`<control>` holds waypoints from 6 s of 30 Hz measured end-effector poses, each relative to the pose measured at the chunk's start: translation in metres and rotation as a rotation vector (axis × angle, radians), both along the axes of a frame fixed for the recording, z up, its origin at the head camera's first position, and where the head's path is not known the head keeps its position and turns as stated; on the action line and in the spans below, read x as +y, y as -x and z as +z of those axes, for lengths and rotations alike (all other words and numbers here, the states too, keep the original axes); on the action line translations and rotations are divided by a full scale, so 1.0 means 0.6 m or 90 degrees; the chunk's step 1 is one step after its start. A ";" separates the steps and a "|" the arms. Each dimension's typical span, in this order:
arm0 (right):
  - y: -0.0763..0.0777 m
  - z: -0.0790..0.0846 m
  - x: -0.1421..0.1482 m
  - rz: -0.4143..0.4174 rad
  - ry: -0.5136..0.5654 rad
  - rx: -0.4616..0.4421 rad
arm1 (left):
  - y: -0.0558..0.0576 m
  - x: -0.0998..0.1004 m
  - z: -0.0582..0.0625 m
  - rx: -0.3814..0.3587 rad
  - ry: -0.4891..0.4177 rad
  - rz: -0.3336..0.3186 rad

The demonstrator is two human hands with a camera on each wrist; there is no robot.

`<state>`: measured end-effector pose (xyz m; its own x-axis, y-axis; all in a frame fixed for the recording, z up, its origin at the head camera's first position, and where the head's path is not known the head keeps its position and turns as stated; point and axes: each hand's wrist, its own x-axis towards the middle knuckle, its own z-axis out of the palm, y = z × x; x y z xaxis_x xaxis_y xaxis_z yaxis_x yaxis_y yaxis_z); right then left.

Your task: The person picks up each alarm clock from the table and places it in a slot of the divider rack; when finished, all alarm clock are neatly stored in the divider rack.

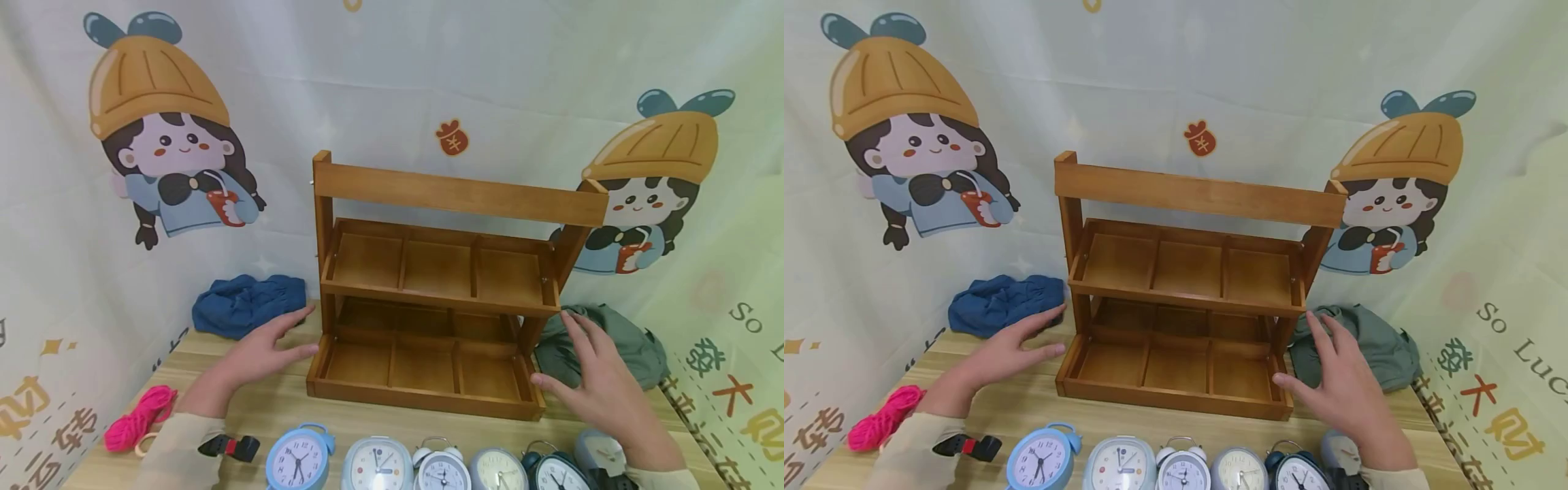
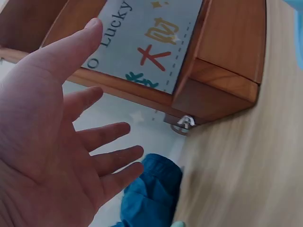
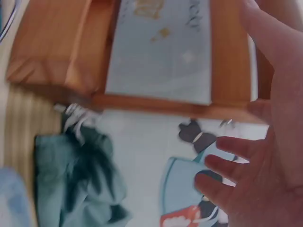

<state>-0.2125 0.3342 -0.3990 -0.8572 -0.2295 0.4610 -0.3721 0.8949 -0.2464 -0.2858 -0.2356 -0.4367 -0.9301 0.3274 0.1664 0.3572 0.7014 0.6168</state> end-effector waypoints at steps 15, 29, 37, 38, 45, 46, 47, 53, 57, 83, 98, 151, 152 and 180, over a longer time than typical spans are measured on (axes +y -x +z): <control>-0.043 0.023 -0.102 0.104 0.015 -0.094 | 0.030 -0.022 -0.066 -0.085 -0.150 -0.122; -0.046 -0.008 -0.207 0.214 0.002 -0.229 | 0.031 -0.006 -0.096 -0.068 -0.190 -0.135; -0.042 -0.009 -0.260 0.318 -0.026 -0.311 | 0.032 -0.006 -0.105 -0.113 -0.205 -0.144; -0.041 -0.008 -0.268 0.326 -0.034 -0.319 | 0.031 -0.007 -0.107 -0.121 -0.207 -0.141; -0.037 -0.014 -0.319 0.383 -0.094 -0.319 | 0.033 -0.011 -0.111 -0.155 -0.230 -0.138; -0.036 -0.015 -0.327 0.389 -0.102 -0.321 | 0.034 -0.011 -0.112 -0.151 -0.229 -0.143; -0.034 -0.015 -0.334 0.393 -0.110 -0.324 | 0.034 -0.011 -0.112 -0.150 -0.230 -0.145; -0.030 -0.015 -0.381 0.412 -0.141 -0.353 | 0.037 -0.009 -0.113 -0.153 -0.227 -0.146; -0.031 -0.022 -0.412 0.436 -0.150 -0.366 | 0.036 -0.011 -0.113 -0.155 -0.230 -0.151; -0.023 -0.069 -0.527 0.386 -0.189 -0.441 | 0.036 -0.014 -0.118 -0.204 -0.274 -0.147; -0.016 -0.082 -0.536 0.392 -0.189 -0.424 | 0.038 -0.018 -0.121 -0.207 -0.278 -0.148; 0.133 -0.027 -0.437 0.230 -0.150 -0.125 | 0.043 -0.015 -0.125 -0.203 -0.289 -0.148; 0.138 -0.030 -0.438 0.228 -0.154 -0.125 | 0.043 -0.015 -0.125 -0.203 -0.290 -0.150; 0.185 -0.066 -0.430 0.275 -0.220 -0.158 | 0.046 -0.013 -0.129 -0.193 -0.281 -0.149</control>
